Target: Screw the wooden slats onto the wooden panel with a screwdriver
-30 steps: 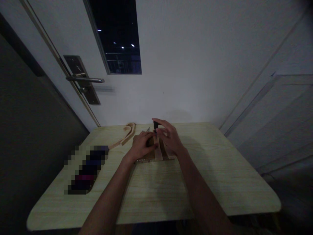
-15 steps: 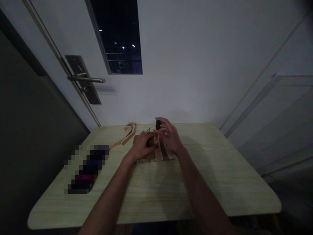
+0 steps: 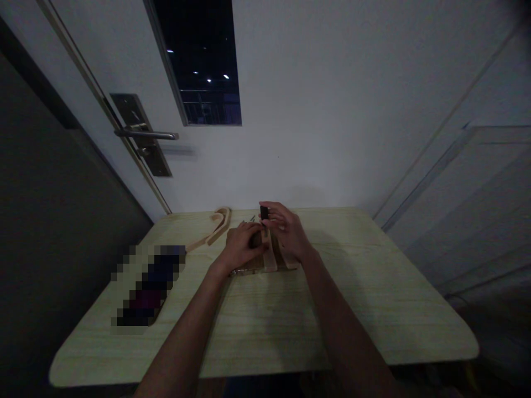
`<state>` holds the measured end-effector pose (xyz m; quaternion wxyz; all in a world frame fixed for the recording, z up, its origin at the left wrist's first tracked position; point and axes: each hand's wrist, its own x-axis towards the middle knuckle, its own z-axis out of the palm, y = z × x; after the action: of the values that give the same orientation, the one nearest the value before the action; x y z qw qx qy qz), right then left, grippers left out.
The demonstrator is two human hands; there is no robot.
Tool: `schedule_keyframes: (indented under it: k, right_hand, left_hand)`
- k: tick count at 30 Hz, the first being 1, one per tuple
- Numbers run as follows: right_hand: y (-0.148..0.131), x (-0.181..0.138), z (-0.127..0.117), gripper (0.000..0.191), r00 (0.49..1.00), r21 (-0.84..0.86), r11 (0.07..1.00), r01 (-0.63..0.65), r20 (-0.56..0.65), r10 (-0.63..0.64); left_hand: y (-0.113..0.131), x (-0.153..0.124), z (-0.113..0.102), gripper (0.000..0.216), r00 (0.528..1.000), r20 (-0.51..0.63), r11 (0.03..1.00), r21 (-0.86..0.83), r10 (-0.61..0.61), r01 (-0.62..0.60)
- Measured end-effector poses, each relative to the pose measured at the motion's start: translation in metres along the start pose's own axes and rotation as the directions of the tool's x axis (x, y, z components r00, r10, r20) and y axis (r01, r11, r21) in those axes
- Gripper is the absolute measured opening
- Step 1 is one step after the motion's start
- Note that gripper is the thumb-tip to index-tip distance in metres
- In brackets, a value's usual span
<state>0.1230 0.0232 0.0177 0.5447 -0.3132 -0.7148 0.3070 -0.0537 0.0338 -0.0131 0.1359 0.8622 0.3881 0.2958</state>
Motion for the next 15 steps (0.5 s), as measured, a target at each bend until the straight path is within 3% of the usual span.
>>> schedule_keyframes:
  k: [7,15]
  right_hand:
    - [0.0027,0.0026,0.0027,0.034,0.996,-0.131,0.990,0.049,-0.069,-0.058]
    - [-0.0054,0.0004,0.0004,0.035,0.993,-0.151,0.982,0.114,0.029,-0.111]
  left_hand:
    - [0.0023,-0.0010,-0.0011,0.044,1.000,-0.001,1.000,0.008,-0.015,0.015]
    - [0.0023,-0.0005,-0.0007,0.040,1.000,-0.009,1.000,-0.026,0.003,-0.003]
